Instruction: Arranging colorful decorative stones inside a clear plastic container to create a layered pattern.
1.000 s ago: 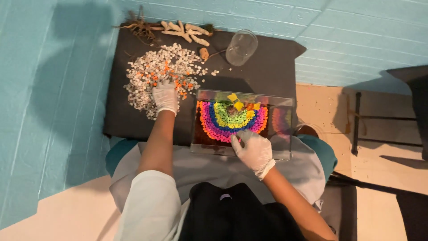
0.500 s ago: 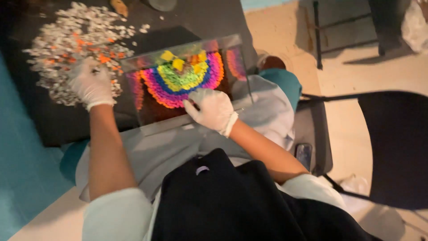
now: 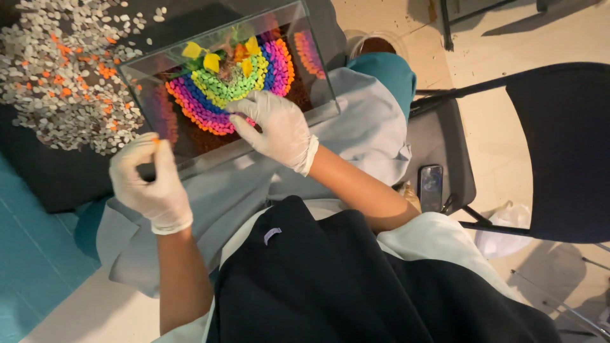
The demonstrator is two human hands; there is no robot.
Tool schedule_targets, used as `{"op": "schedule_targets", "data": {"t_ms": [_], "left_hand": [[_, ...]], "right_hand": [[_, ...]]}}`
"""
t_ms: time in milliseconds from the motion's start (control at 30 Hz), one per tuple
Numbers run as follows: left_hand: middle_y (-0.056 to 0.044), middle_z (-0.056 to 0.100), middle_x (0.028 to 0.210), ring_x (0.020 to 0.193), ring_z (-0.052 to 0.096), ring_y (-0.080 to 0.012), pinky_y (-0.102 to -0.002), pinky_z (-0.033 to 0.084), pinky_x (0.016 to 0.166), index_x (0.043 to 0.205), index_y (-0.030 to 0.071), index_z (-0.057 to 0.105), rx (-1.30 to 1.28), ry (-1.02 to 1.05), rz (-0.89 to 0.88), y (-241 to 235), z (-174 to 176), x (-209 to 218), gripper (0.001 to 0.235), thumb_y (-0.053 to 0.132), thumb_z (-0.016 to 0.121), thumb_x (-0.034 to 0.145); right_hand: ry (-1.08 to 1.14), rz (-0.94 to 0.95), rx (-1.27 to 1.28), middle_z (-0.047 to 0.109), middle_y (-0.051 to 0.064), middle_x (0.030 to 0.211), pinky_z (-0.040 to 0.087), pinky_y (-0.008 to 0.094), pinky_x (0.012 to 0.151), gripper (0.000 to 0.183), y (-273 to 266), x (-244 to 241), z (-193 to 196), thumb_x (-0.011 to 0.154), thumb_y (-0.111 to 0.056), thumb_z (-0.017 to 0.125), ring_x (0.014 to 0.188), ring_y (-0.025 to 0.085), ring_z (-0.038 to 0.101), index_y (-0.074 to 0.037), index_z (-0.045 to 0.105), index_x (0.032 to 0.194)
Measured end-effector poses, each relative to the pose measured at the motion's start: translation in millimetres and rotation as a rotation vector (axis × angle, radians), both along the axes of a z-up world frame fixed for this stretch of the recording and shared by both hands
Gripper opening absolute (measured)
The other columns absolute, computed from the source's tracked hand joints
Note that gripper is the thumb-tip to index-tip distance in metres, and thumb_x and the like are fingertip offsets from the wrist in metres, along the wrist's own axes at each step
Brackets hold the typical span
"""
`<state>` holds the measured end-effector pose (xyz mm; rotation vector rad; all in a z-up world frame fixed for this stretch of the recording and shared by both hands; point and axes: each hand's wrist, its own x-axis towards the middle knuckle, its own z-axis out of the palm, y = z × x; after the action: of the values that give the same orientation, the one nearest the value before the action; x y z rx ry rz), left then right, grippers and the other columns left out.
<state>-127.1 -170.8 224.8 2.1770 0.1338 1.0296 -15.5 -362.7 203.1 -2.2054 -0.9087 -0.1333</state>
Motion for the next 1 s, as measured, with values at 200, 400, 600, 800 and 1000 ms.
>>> {"op": "schedule_targets", "data": {"t_ms": [200, 400, 600, 800, 1000], "left_hand": [[-0.014, 0.077, 0.096, 0.084, 0.071, -0.0329, -0.037, 0.051, 0.083, 0.092, 0.0, 0.073, -0.014, -0.059, -0.048, -30, -8, 10, 0.017, -0.005, 0.089, 0.091], [-0.01, 0.075, 0.1, 0.081, 0.067, -0.0334, -0.042, 0.048, 0.076, 0.097, 0.006, 0.072, 0.134, -0.023, -0.087, -34, 2, 12, 0.009, 0.003, 0.08, 0.097], [0.003, 0.079, 0.105, 0.088, 0.072, -0.0227, -0.033, 0.051, 0.078, 0.101, 0.015, 0.076, 0.06, 0.033, -0.139, -38, 7, 24, 0.005, 0.013, 0.075, 0.097], [0.012, 0.077, 0.093, 0.08, 0.069, -0.0139, -0.028, 0.052, 0.077, 0.101, 0.027, 0.075, 0.039, 0.097, -0.104, -30, -46, 34, 0.012, 0.022, 0.08, 0.091], [0.009, 0.076, 0.095, 0.078, 0.069, -0.0147, -0.029, 0.052, 0.073, 0.109, 0.026, 0.075, -0.068, 0.125, -0.131, -29, -48, 35, 0.025, 0.018, 0.083, 0.087]], "right_hand": [[0.664, 0.017, 0.526, 0.073, 0.003, 0.095, 0.06, 0.025, 0.079, 0.022, 23, -37, 31, 0.093, -0.02, 0.078, 0.092, 0.014, 0.074, -0.02, 0.074, 0.114], [0.891, 0.011, 0.538, 0.074, 0.005, 0.086, 0.06, 0.027, 0.077, 0.017, 22, -28, -2, 0.089, -0.017, 0.083, 0.082, 0.008, 0.069, -0.015, 0.078, 0.104], [1.092, 0.209, 0.347, 0.076, 0.01, 0.085, 0.062, 0.027, 0.077, 0.014, 2, 32, 28, 0.087, -0.007, 0.084, 0.078, 0.013, 0.073, -0.008, 0.078, 0.1], [1.023, 0.24, 0.013, 0.075, 0.004, 0.078, 0.057, 0.023, 0.069, 0.011, 7, 68, 4, 0.082, -0.015, 0.088, 0.068, 0.008, 0.069, -0.016, 0.08, 0.09], [0.788, 0.261, -0.097, 0.074, -0.001, 0.077, 0.055, 0.025, 0.069, 0.011, 12, 61, 15, 0.085, -0.021, 0.086, 0.068, 0.007, 0.066, -0.019, 0.08, 0.093]]}}
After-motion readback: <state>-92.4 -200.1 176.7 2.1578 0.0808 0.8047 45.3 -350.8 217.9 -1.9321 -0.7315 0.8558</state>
